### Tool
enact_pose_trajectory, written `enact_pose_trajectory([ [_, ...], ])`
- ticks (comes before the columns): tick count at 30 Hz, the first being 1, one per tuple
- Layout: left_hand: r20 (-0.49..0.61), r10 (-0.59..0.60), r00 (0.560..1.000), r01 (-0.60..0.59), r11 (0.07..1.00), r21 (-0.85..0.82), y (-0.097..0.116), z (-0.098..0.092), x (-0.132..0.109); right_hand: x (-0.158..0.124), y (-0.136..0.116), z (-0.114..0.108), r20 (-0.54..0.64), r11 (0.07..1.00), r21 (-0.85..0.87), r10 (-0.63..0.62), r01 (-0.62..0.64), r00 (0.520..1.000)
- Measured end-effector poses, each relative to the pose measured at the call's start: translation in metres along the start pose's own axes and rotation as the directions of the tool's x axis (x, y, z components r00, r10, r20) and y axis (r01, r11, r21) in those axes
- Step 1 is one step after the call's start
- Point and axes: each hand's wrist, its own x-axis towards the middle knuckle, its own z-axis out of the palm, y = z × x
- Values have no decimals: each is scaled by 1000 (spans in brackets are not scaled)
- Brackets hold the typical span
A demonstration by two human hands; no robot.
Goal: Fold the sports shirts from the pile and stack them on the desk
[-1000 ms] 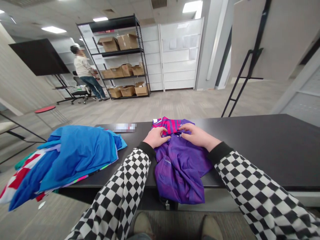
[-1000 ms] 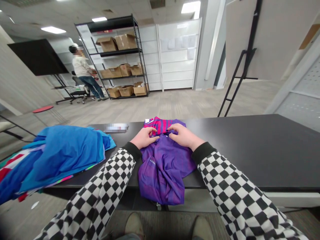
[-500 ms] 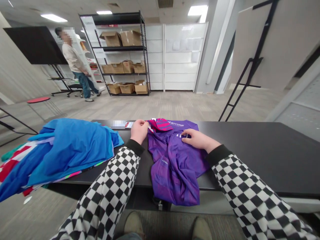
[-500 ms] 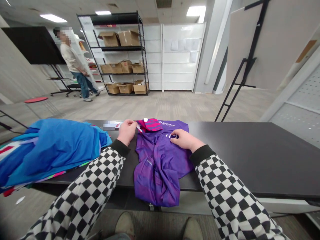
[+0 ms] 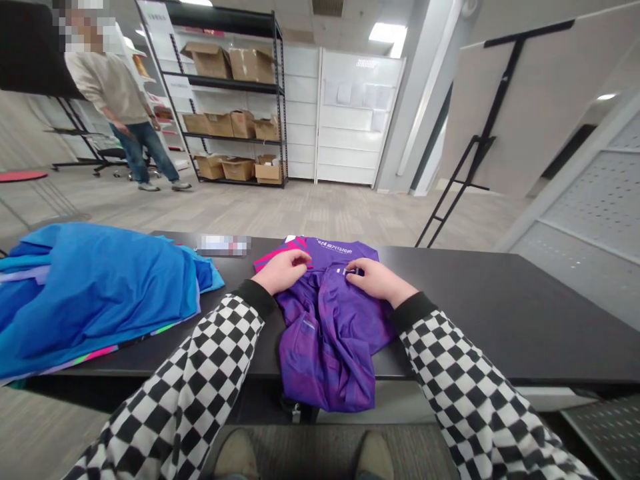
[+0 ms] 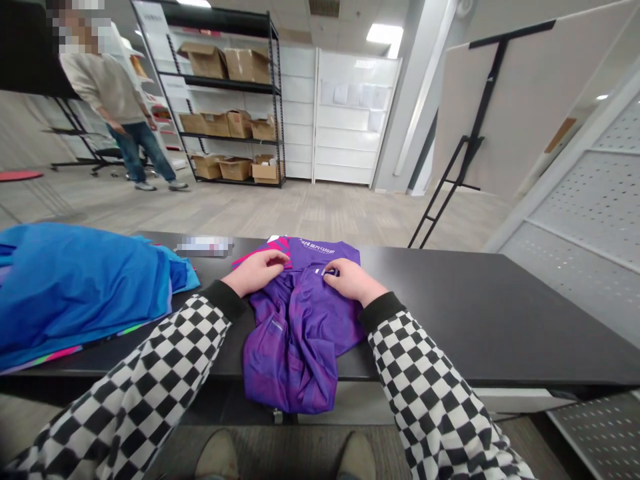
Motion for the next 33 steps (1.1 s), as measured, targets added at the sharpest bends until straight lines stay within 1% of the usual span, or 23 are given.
enact_pose_trajectory([
  [1,94,-13,995,13,1000,-4,-2,2,0,-1,-3,-1,-19,1000,21,-4,5,1000],
  [2,141,-23,990,24,1000,-4,-4,4,0,-2,-5,-1,-33,998,58,-16,17,999],
  [3,149,-33,988,34,999,-4,-7,5,1,-3,-8,-1,-39,994,106,-34,38,999],
  [5,94,-65,993,67,997,-25,-11,6,3,-6,-13,-1,-7,976,198,-89,88,996],
  [7,51,-97,994,99,994,-42,-14,6,4,-9,-17,1,75,964,226,-159,138,984],
  [9,43,-102,994,103,994,-20,-15,6,4,-11,-20,3,162,970,177,-194,164,968],
  [11,38,-97,995,97,995,16,-15,5,4,-11,-19,4,207,983,108,-168,148,964],
  [13,27,-105,994,104,994,39,-14,3,3,-9,-15,2,201,991,69,-127,115,971],
  [15,8,-126,992,126,991,52,-14,0,3,-7,-10,-1,179,994,66,-100,89,979],
  [21,-46,-160,986,165,974,156,-15,-4,3,-4,4,-7,121,991,116,-78,64,990],
  [24,-58,-159,986,167,966,198,-15,-5,3,-2,8,-8,51,993,115,-33,27,998],
  [26,-64,-162,985,172,960,222,-14,-7,3,0,13,-10,-41,995,93,26,-22,999],
  [28,-70,-162,984,174,953,247,-14,-8,3,4,20,-15,-154,993,77,101,-90,983],
  [30,-74,-158,985,172,948,267,-13,-9,3,7,30,-21,-266,979,66,205,-195,942],
  [32,-68,-152,986,165,944,286,-12,-10,2,8,46,-30,-354,945,56,321,-323,878],
  [33,-62,-146,987,158,942,297,-11,-10,1,7,55,-35,-380,922,48,372,-384,847],
])
